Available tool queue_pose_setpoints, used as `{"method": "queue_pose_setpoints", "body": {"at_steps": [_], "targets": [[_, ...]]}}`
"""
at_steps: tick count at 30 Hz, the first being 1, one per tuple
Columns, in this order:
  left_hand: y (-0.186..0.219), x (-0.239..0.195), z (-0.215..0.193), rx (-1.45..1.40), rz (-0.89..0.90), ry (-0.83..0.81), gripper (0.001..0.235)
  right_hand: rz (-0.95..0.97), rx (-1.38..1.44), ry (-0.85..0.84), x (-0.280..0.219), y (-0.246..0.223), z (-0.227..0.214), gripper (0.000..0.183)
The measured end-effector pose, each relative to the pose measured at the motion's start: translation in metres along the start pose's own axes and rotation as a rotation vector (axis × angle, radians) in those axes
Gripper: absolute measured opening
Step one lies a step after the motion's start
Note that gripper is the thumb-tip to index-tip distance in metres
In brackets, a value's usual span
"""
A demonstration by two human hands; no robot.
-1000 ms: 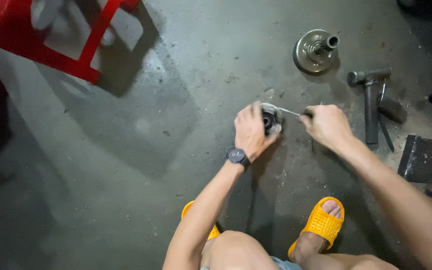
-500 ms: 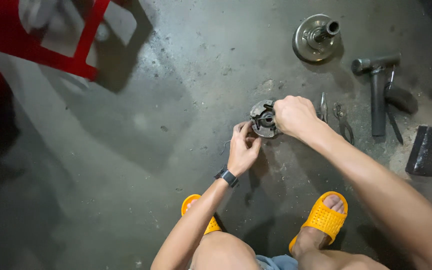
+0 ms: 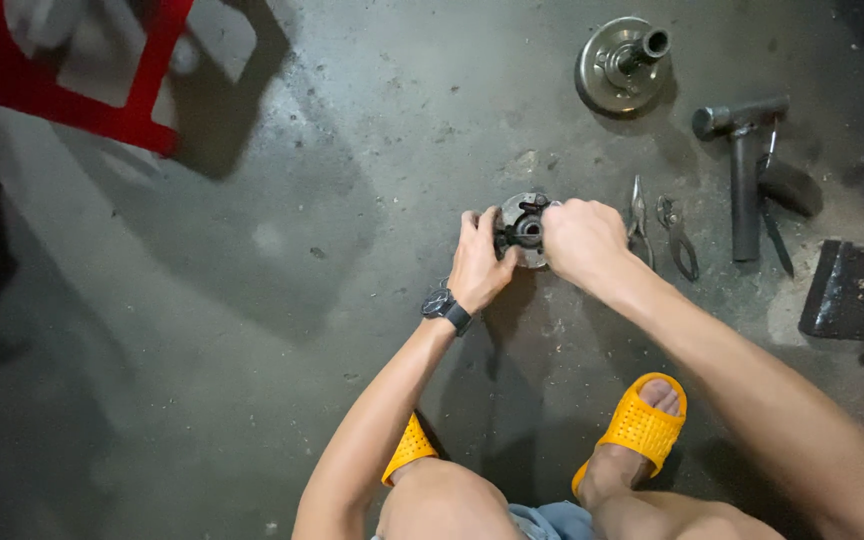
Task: The person sits on the workshop floor assembling a motorcycle clutch hub. They fit small circlips and springs into the hub using pliers, press components into place by hand, then fit the hub into the clutch housing and press the parts together before standing up.
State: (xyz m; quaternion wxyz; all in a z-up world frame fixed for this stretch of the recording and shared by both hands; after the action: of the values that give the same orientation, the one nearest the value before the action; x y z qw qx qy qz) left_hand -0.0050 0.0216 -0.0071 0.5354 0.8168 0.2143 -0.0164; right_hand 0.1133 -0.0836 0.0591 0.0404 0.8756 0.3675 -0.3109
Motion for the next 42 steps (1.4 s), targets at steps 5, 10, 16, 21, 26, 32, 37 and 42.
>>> {"method": "queue_pose_setpoints", "body": {"at_steps": [5,10,16,21,26,32,37,42], "targets": [[-0.003,0.002,0.002,0.004,-0.005,-0.002,0.068,-0.013,0.008,-0.009,0.012,0.001,0.005,0.016],[-0.006,0.000,0.002,0.011,0.015,0.015,0.066,-0.003,0.019,0.026,0.005,0.003,0.006,0.018],[-0.001,0.000,0.001,0.003,0.051,0.033,0.064,0.026,0.061,0.028,0.013,0.010,0.017,0.018],[-0.006,0.003,0.005,0.013,0.024,0.055,0.058,0.107,0.446,-0.013,-0.005,0.038,0.056,0.029],[-0.005,0.010,0.009,0.068,-0.022,0.067,0.056,0.283,0.944,-0.042,-0.012,0.046,0.122,0.029],[-0.002,0.015,0.007,0.110,-0.066,0.044,0.048,0.365,0.957,-0.044,-0.019,0.023,0.087,0.026],[0.000,0.019,0.006,0.094,-0.096,0.043,0.040,0.254,0.734,0.081,-0.019,0.016,0.078,0.025],[-0.003,0.021,0.004,0.004,-0.137,0.081,0.037,0.114,0.418,0.028,-0.010,0.001,0.050,0.018]]}}
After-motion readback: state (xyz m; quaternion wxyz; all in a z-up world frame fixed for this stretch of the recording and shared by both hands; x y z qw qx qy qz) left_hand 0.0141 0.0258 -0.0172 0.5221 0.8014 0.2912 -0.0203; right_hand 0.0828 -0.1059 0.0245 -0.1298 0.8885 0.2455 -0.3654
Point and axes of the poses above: each hand's wrist, its own x-axis towards the middle knuckle, its own z-axis out of the palm, y = z × x, the point moved 4 cm from there along x, towards the middle knuckle, and after that the axes turned 4 degrees about -y, right-handed, at the moved point
